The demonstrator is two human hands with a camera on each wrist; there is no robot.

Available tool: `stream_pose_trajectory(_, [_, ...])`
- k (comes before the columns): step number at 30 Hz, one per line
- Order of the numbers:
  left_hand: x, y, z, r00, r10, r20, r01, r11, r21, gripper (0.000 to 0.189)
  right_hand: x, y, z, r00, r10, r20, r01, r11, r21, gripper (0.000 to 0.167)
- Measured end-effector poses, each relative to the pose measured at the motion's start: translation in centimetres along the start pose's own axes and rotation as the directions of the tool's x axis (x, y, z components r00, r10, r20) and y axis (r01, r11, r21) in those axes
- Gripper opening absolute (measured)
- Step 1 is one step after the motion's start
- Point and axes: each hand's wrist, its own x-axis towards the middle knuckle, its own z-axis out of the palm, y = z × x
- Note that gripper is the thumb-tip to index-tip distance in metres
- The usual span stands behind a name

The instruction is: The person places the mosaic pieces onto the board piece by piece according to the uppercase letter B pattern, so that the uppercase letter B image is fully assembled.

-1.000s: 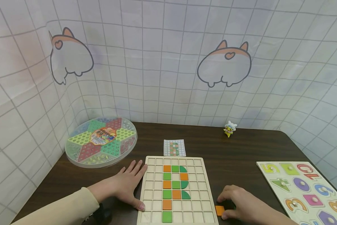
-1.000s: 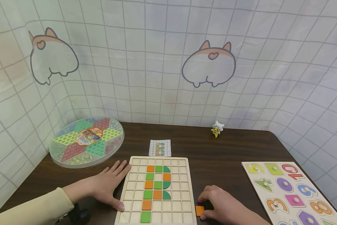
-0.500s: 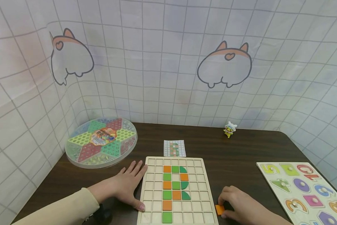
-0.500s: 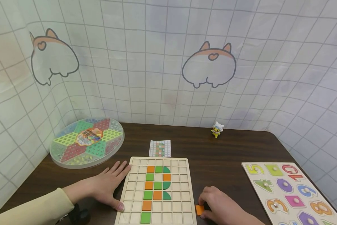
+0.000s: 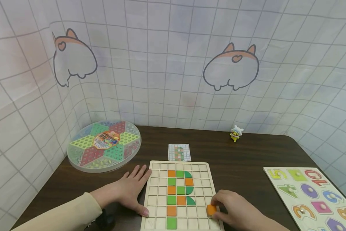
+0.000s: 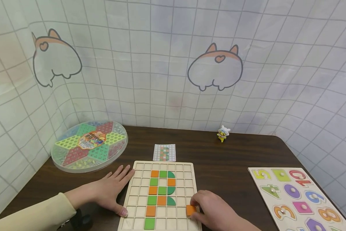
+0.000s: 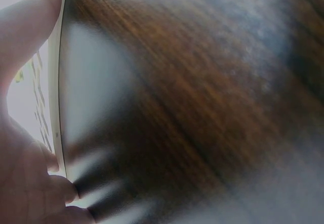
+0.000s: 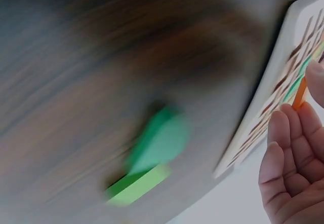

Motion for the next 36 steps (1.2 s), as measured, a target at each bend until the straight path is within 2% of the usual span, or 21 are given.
stream_pose_trajectory(5, [0.0,-0.1,0.0,1.000,-0.001,0.004,0.001,1.000,-0.001,0.147,1.7,-2.4,0.7,0.997,-0.032,0.066,0.028,0.998,0.060,0.018])
stream_pose_trajectory(12, [0.0,0.0,0.0,1.000,-0.003,0.000,0.003,1.000,0.007,0.148,3.6,-4.4,1.8,0.985,-0.026,0.171,0.003,0.990,0.138,0.017])
stream_pose_trajectory(16, [-0.1,0.3,-0.1,1.000,-0.005,0.003,0.005,1.000,0.007,0.147,4.5,-1.2,5.9,0.984,-0.078,0.158,0.055,0.988,0.146,0.021])
stream_pose_trajectory(19, [-0.3,0.4,-0.2,1.000,0.000,0.007,0.000,1.000,0.002,0.145,4.7,-0.2,7.2,0.983,-0.123,0.133,0.108,0.987,0.116,0.023])
stream_pose_trajectory(23, [-0.2,0.2,-0.1,1.000,0.003,0.010,-0.003,1.000,-0.003,0.146,4.5,-2.1,5.6,0.980,-0.169,0.100,0.160,0.983,0.094,0.021])
stream_pose_trajectory(26, [-0.1,0.0,-0.1,1.000,0.004,0.008,-0.004,1.000,-0.001,0.147,4.6,-2.0,5.8,0.977,-0.195,0.085,0.188,0.978,0.085,0.023])
stream_pose_trajectory(36, [-0.1,0.1,0.0,1.000,0.005,0.004,-0.005,1.000,-0.004,0.147,4.4,-5.6,3.3,0.990,-0.080,0.114,0.076,0.996,0.039,0.014])
